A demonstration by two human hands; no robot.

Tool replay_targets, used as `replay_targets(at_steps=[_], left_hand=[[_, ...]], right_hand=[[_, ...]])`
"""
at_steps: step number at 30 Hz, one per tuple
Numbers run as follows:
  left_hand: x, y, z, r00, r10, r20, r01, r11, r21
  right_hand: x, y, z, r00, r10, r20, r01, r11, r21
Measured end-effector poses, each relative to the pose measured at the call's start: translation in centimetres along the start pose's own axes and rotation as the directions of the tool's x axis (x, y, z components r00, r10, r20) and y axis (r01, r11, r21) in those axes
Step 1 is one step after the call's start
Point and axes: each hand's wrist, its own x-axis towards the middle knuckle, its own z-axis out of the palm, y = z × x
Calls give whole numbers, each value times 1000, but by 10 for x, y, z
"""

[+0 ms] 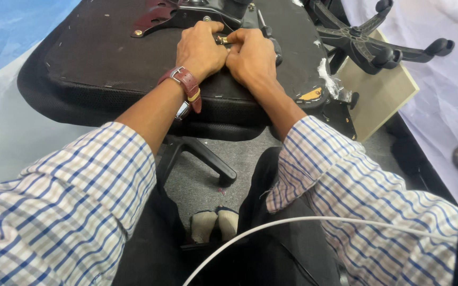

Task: The person uses a screwdriver to fasten screws into the underside of a black plastic chair seat, then flips the seat upright and continues securing additional screws. The person works on the chair seat and base components, handling screws and the screwdriver throughout.

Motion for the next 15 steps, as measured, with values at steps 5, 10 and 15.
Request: replay_targets(at_steps=[5, 10, 15], left_hand=[[4, -7, 1, 998, 62, -24, -62, 998, 21], [-2, -10, 2, 994, 97, -58, -99, 995, -33], [-5, -10, 4, 986, 145, -85, -149, 988, -45]], right_hand=[[15, 7, 12, 994, -106, 14, 107, 990, -90], [17, 11, 19, 992, -119, -37, 113, 985, -134], [14, 13, 19, 988, -126, -90, 117, 988, -96]])
